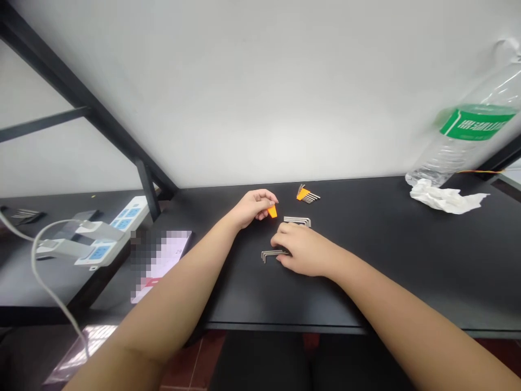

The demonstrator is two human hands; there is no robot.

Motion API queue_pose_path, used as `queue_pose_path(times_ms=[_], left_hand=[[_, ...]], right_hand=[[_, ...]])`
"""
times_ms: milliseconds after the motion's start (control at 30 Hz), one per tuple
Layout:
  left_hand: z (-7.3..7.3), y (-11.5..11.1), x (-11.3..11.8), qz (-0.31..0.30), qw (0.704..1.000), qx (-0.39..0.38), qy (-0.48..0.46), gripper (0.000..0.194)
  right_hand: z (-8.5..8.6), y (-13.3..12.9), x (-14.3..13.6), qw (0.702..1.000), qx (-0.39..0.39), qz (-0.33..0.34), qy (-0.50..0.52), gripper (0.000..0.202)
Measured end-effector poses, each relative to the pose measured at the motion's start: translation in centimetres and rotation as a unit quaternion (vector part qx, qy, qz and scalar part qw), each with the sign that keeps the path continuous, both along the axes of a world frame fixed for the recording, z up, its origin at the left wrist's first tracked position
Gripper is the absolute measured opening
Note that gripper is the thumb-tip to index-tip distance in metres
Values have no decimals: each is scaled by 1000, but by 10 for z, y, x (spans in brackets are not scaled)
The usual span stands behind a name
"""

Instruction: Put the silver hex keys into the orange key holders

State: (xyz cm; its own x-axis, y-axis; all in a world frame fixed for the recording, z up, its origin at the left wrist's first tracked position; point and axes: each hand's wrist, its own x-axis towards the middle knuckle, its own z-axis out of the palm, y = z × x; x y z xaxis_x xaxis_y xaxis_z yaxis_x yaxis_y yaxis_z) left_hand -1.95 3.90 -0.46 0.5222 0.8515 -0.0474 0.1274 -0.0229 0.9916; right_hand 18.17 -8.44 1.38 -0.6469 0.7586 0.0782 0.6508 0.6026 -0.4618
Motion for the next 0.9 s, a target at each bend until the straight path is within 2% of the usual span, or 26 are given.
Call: queue_pose_path(times_ms=[200, 367, 467, 567, 700, 800, 900], left_hand=[[-2, 2, 0, 24, 999, -23, -27, 18], [-1, 4, 0, 62, 993, -52, -90, 20], [-2, 7, -2, 93, 986, -58, -122, 21], [-4, 11, -5, 120, 981, -51, -142, 22], [-5, 12, -7, 119, 981, -53, -145, 27], [-4, 11, -5, 107, 985, -46, -128, 42], [-4, 10, -3, 103, 988, -29, -107, 48]], right_hand=[[-2, 6, 7, 1000, -3, -5, -4, 10], [-13, 11, -11, 998, 56, -38, -15, 11], [-13, 17, -11, 994, 81, -67, -25, 11], [-7, 27, 8, 990, 94, -110, 4, 13], [-3, 43, 52, 971, 74, -227, 2, 14], [-6, 52, 71, 976, 19, -216, -34, 17], [-11, 55, 69, 980, 0, -200, -22, 15]])
